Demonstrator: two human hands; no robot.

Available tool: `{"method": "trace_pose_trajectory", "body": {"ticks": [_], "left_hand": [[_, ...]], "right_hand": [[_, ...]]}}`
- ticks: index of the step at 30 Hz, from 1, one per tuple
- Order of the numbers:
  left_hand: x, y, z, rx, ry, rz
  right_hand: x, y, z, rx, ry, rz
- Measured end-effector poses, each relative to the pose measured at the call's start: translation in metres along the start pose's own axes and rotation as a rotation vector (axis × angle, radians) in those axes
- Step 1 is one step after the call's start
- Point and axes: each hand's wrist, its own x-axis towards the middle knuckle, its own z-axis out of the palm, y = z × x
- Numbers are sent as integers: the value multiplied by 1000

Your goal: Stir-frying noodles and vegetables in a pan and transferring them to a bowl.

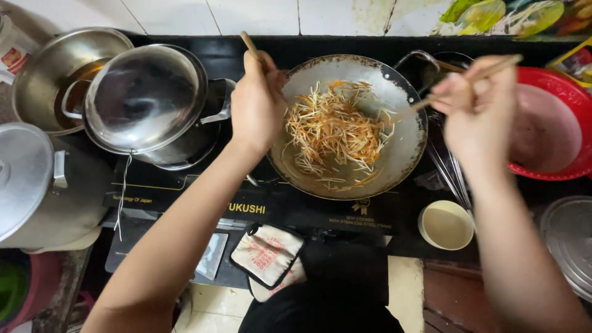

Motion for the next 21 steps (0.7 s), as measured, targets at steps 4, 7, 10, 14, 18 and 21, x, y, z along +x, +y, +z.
{"method": "trace_pose_trajectory", "body": {"ticks": [4,7,10,14,18,21], "left_hand": [[-16,-44,32,-66,5,-85],[-24,-45,68,-205,114,-126],[-16,-23,74,-586,58,-325],[-1,-3,39,-562,59,-141],[4,18,6,-401,80,18],[-2,15,5,-326,77,45]], "right_hand": [[-11,44,-10,-36,64,98],[-23,50,23,208,106,197],[-23,42,48,309,80,148],[-14,11,36,294,75,-8],[-6,12,10,112,10,-131],[-8,46,17,4,58,-79]]}}
